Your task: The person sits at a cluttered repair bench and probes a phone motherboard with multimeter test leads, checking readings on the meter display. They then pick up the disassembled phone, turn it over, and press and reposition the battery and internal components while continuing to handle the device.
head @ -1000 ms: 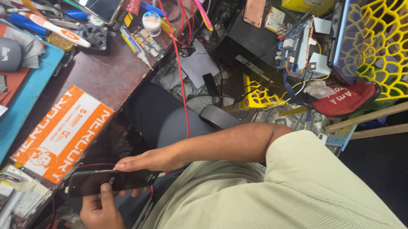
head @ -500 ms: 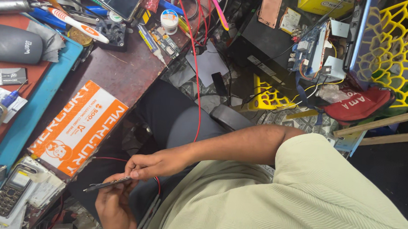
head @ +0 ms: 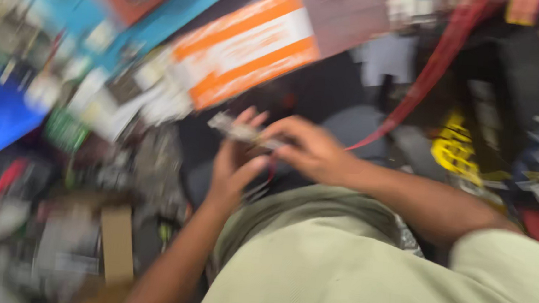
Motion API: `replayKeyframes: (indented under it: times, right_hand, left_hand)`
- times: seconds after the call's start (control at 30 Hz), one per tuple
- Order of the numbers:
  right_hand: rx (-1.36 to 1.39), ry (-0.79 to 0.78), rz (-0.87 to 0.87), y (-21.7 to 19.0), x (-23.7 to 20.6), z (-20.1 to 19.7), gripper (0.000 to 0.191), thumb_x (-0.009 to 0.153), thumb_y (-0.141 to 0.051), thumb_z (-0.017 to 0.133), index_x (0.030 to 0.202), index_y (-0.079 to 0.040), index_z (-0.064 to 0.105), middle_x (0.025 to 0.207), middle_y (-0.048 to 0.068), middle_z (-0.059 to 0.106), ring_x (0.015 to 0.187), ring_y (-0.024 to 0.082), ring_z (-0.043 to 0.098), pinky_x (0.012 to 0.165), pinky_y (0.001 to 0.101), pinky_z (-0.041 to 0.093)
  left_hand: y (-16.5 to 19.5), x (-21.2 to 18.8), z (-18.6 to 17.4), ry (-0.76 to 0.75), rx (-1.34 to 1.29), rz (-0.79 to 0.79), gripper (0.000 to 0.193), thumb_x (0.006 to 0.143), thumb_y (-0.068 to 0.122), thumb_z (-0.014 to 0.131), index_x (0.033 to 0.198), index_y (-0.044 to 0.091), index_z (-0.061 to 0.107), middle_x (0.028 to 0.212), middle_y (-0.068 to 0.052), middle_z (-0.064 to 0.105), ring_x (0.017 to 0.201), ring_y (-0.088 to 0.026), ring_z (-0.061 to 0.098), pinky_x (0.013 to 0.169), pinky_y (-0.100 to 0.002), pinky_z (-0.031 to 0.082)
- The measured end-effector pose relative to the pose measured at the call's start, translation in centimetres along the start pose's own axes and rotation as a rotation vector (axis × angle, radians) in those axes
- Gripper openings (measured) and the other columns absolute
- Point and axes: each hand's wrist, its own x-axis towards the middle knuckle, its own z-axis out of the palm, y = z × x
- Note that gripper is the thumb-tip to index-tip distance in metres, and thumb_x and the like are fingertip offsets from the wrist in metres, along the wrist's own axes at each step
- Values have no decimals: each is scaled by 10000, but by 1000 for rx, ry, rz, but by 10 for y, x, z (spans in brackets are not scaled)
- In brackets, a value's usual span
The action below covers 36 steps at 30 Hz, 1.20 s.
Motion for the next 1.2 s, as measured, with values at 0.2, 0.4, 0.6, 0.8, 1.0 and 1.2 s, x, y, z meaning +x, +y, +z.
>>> replayKeyframes:
  times: [0.2, 0.4, 0.6, 0.8, 1.0, 1.2]
  right_hand:
    - [-778, 46, -444, -22, -1, -4, 524, 1024, -422, 688, 1346, -45, 517, 1459, 234, 525, 1299, 438, 547, 1121, 527, 440]
    - [-1115, 95, -538, -30, 2, 6, 575, 947, -529, 723, 1300, -104, 567, 1413, 242, 548, 1214, 428, 593, 1021, 580, 450]
    - [-1216, 106, -613, -35, 1, 8, 606, 994, -602, 682, 1316, -104, 555, 1385, 239, 548, 1190, 412, 601, 980, 564, 463]
    - [-1254, 126, -614, -35, 1, 9, 749, 973, -706, 686, 1358, -83, 530, 1399, 233, 540, 1188, 392, 604, 963, 526, 451]
    - [-1297, 190, -718, -39, 1, -3, 828, 911, -699, 766, 1368, -56, 513, 1368, 237, 570, 1165, 404, 599, 952, 519, 460]
    - [-1239, 166, -746, -34, -3, -10, 780, 910, -601, 842, 1389, -67, 536, 1378, 222, 590, 1161, 375, 593, 948, 503, 485]
  left_hand:
    - [2, -6, -6, -168, 121, 230, 936, 992, 30, 817, 1669, 68, 173, 1691, -124, 311, 1539, -178, 328, 1310, -357, 294]
    - [8, -14, 0, -146, -18, 149, 892, 943, -63, 802, 1632, 72, 251, 1524, -78, 466, 1365, -132, 475, 1206, -322, 428]
    - [6, -14, -2, -180, -23, 189, 860, 961, -106, 775, 1632, 91, 274, 1529, -38, 432, 1380, -114, 480, 1227, -303, 431]
    - [1, -13, -5, -194, -63, 218, 829, 945, -118, 729, 1632, 62, 301, 1622, -21, 337, 1413, -111, 466, 1247, -294, 412]
    - [-4, -12, -10, -202, -91, 303, 773, 950, -102, 753, 1588, 54, 346, 1644, -31, 284, 1447, -115, 425, 1268, -297, 368]
    - [-7, -9, -17, -211, -82, 332, 758, 956, -88, 775, 1578, 48, 364, 1646, -53, 288, 1439, -125, 446, 1262, -309, 385]
